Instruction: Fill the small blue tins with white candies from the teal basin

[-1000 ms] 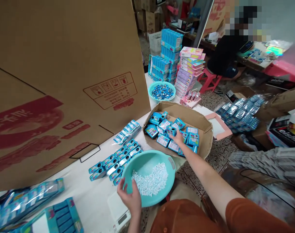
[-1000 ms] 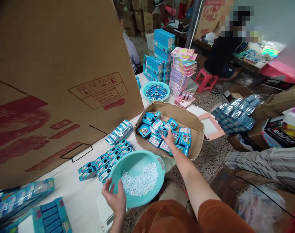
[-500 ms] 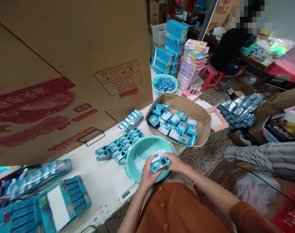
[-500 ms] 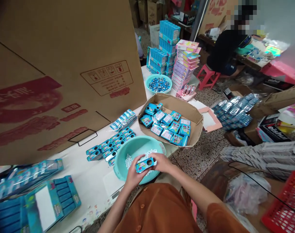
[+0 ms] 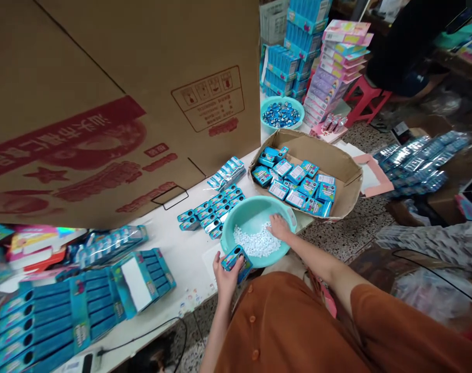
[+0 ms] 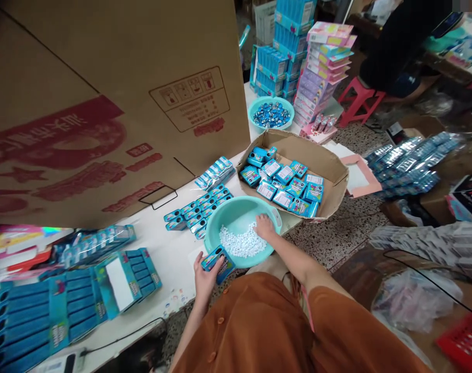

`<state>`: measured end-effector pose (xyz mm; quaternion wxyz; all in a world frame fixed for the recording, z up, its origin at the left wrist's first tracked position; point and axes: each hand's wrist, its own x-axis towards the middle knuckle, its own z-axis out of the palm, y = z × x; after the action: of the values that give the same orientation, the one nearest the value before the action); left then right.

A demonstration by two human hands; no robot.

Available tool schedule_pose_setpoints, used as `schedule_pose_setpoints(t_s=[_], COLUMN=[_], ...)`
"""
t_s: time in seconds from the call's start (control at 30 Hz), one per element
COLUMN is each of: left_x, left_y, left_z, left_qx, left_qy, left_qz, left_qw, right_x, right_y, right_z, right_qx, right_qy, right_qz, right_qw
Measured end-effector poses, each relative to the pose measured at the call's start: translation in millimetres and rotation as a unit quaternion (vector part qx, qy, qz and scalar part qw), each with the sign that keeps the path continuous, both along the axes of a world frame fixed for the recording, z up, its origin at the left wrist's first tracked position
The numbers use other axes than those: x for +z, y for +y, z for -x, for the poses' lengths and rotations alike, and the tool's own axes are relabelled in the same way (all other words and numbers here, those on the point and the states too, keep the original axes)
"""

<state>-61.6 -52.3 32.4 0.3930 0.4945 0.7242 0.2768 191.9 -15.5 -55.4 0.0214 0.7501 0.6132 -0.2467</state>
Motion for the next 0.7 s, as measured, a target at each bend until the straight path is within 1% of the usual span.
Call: schedule_pose_setpoints(t_s=[0.07, 0.17, 0.23, 0.37, 0.5, 0.57, 0.6, 0.7], left_x=[-4.1, -11.4, -16.3, -24.9, -29.3, -29.8, -29.9, -29.9], left_y=[8.0, 19.9, 24.9, 26.1, 24.4, 24.7, 24.9, 24.8], left_z=[1.9, -2.2, -6.2, -9.1, -7.5, -7.2, -7.2, -7.1], left_qx=[0.005, -0.011, -0.021, -0.044, -0.057, -0.057, -0.055, -0.044], left_qy=[-0.013, -0.049, -0.067, -0.061, -0.044, -0.035, -0.032, -0.052], left_qz=[0.019, 0.040, 0.054, 0.068, 0.072, 0.073, 0.074, 0.074], left_qw=[1.000, 0.998, 0.996, 0.995, 0.995, 0.995, 0.995, 0.995], right_x=[-4.5, -8.9, -11.1, -15.4, -21.2, -25.5, -28.1, -36.6], right_y=[-4.0, -18.9, -28.1, -36.0, -38.4, -39.3, -39.3, -36.6], right_z=[5.2, 11.5, 15.5, 26.0, 39.6, 46.2, 49.2, 57.0], right_qx=[0.001, 0.018, 0.014, -0.031, -0.079, -0.128, -0.164, -0.264], right_qy=[-0.008, 0.006, 0.024, 0.080, 0.144, 0.197, 0.233, 0.332], right_qz=[0.018, 0.026, 0.040, 0.084, 0.099, 0.104, 0.108, 0.130], right_qw=[1.000, 0.999, 0.999, 0.993, 0.981, 0.967, 0.952, 0.896])
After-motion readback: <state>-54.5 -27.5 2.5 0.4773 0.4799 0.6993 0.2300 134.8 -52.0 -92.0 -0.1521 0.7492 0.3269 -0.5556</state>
